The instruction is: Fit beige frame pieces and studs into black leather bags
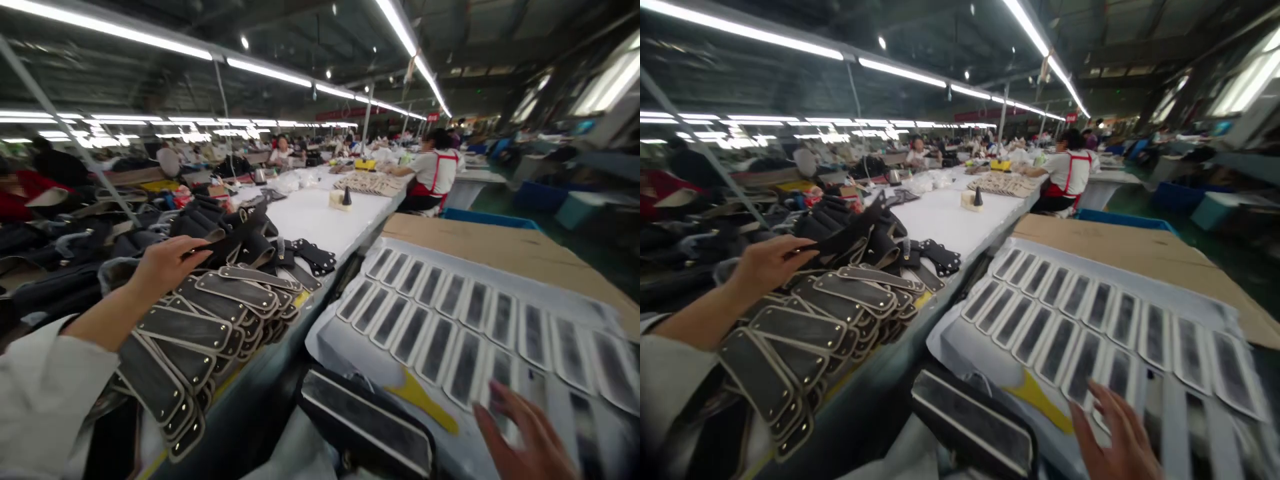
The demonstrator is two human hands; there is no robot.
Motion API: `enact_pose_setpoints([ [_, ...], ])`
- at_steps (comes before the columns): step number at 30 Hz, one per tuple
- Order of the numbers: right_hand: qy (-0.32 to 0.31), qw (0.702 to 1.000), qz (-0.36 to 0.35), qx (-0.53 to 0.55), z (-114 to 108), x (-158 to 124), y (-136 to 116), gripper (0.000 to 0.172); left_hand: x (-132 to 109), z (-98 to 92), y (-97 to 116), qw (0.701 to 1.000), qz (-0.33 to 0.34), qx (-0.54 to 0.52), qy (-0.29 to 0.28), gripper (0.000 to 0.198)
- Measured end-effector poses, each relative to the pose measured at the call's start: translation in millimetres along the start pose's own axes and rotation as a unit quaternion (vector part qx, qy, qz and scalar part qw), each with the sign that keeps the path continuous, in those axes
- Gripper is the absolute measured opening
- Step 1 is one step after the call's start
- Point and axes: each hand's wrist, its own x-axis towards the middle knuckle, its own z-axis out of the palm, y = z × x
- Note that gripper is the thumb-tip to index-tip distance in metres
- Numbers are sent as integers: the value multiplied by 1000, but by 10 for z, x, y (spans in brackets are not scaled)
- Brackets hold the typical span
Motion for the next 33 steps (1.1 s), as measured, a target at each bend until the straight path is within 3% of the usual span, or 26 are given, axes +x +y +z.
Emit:
enact_pose_setpoints([
  [3, -45, 992, -28, 111, -153, 18, -534, 67, -412, 19, 689, 984, 129, -125, -3, 28],
  [5, -144, 964, -32, 220, -138, 36, -765, 85, -708, 74, 1092, 955, 178, -226, -73, 19],
  [7, -296, 903, -4, 313, -134, -35, -866, 87, -999, 159, 1400, 914, 192, -315, -171, 20],
  [9, -433, 822, 41, 367, -171, -188, -864, 75, -1244, 262, 1598, 877, 172, -366, -261, 19],
  [11, -493, 786, 74, 365, -221, -357, -804, 66, -1411, 352, 1701, 840, 134, -400, -340, 16],
  [13, -493, 806, 85, 315, -252, -474, -734, 63, -1486, 402, 1740, 797, 106, -445, -394, 14],
  [16, -473, 851, 56, 220, -223, -497, -693, 67, -1460, 410, 1757, 733, 103, -518, -430, 14],
  [19, -394, 900, -9, 185, -104, -391, -727, 80, -1361, 403, 1758, 679, 105, -560, -464, 16],
  [21, -350, 913, -22, 209, -5, -291, -752, 89, -1317, 427, 1742, 648, 82, -586, -479, 17],
  [22, -355, 904, -11, 236, 37, -241, -756, 90, -1312, 454, 1726, 634, 51, -604, -480, 18],
  [24, -422, 858, 33, 290, 93, -149, -743, 78, -1340, 546, 1680, 594, -56, -646, -476, 26],
  [28, -602, 719, 126, 324, 62, -79, -661, 27, -1515, 852, 1565, 481, -263, -700, -458, 51],
  [31, -642, 633, 203, 381, -30, -151, -607, 25, -1682, 1081, 1529, 442, -342, -700, -445, 52],
  [33, -639, 600, 257, 408, -84, -226, -592, 30, -1776, 1178, 1541, 433, -376, -684, -452, 45],
])
